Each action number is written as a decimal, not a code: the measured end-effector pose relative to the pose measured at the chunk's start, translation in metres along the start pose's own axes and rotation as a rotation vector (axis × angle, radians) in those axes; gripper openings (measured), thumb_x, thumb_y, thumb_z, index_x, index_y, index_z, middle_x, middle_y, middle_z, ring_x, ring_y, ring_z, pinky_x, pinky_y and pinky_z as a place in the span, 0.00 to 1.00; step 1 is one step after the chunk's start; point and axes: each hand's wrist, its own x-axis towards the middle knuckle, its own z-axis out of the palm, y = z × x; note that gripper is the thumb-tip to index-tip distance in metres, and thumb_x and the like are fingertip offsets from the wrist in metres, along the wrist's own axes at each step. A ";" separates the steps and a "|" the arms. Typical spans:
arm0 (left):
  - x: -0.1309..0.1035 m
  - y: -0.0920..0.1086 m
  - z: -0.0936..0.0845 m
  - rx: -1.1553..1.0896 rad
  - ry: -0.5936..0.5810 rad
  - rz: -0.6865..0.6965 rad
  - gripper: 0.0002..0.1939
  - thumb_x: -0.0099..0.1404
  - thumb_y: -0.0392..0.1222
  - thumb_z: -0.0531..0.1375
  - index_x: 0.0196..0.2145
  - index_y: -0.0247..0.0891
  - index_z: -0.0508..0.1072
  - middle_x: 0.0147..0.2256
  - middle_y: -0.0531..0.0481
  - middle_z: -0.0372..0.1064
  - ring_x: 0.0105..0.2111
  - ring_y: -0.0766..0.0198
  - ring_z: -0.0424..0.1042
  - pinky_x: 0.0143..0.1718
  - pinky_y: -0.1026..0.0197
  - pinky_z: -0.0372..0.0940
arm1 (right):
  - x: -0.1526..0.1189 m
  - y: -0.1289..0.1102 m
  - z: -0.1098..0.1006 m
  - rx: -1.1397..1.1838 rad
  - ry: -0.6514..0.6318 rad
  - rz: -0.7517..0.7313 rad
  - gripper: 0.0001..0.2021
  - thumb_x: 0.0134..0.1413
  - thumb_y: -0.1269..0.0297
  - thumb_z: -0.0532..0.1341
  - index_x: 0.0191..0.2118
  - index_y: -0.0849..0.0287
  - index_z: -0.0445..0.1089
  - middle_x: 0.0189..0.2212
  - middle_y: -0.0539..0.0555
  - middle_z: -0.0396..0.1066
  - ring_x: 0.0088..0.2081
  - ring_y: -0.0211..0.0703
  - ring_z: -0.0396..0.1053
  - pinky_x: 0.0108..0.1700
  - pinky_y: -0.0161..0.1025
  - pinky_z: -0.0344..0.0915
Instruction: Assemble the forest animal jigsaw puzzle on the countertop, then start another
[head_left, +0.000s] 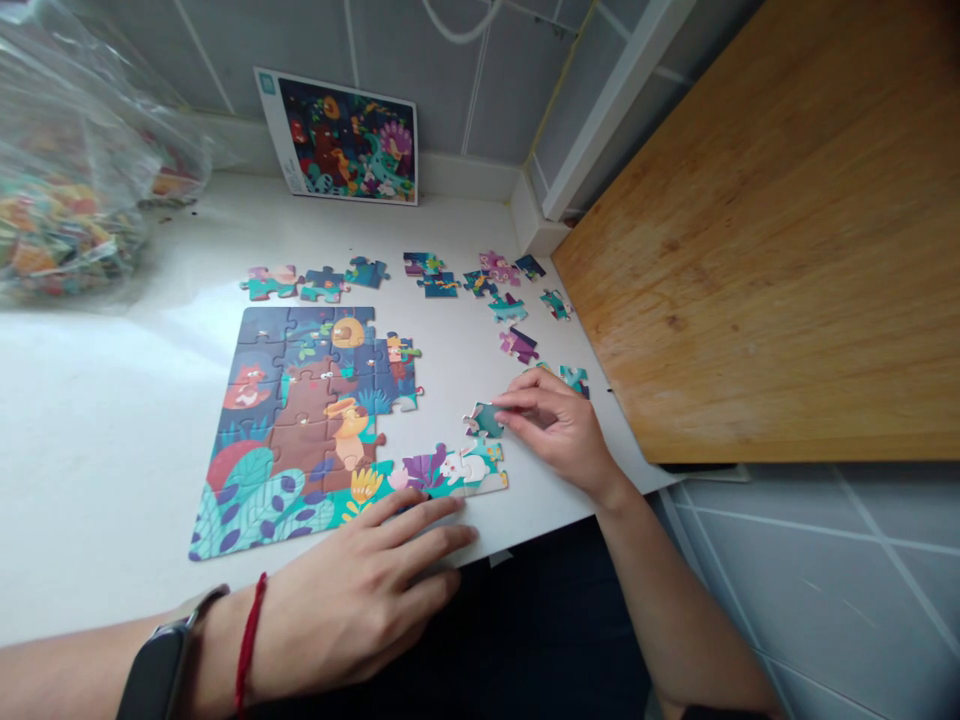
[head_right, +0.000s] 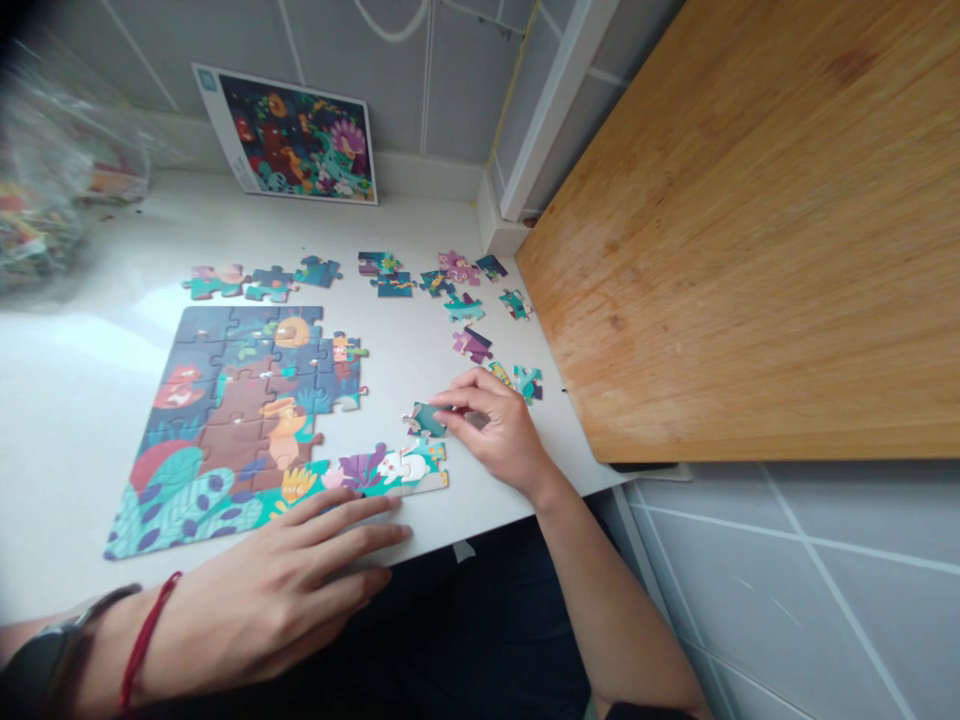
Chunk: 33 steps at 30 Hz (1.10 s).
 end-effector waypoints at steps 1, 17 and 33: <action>0.000 0.000 0.000 -0.001 0.000 0.001 0.09 0.72 0.40 0.63 0.49 0.42 0.78 0.61 0.49 0.72 0.68 0.53 0.62 0.75 0.51 0.44 | 0.000 0.001 0.000 0.019 0.035 0.017 0.06 0.65 0.63 0.68 0.45 0.51 0.83 0.40 0.54 0.76 0.42 0.44 0.75 0.44 0.41 0.76; -0.001 0.000 0.001 0.003 -0.011 -0.001 0.08 0.74 0.40 0.61 0.49 0.42 0.78 0.62 0.48 0.72 0.68 0.53 0.62 0.75 0.51 0.45 | 0.000 0.010 0.004 0.090 0.089 0.244 0.08 0.61 0.60 0.70 0.44 0.53 0.84 0.42 0.54 0.84 0.44 0.48 0.82 0.50 0.44 0.78; 0.001 -0.001 -0.001 -0.007 0.005 -0.003 0.07 0.75 0.42 0.60 0.47 0.42 0.77 0.62 0.52 0.72 0.66 0.55 0.64 0.74 0.54 0.39 | 0.005 0.010 0.004 0.068 0.273 0.131 0.03 0.60 0.63 0.70 0.37 0.55 0.81 0.37 0.53 0.74 0.37 0.42 0.75 0.36 0.38 0.75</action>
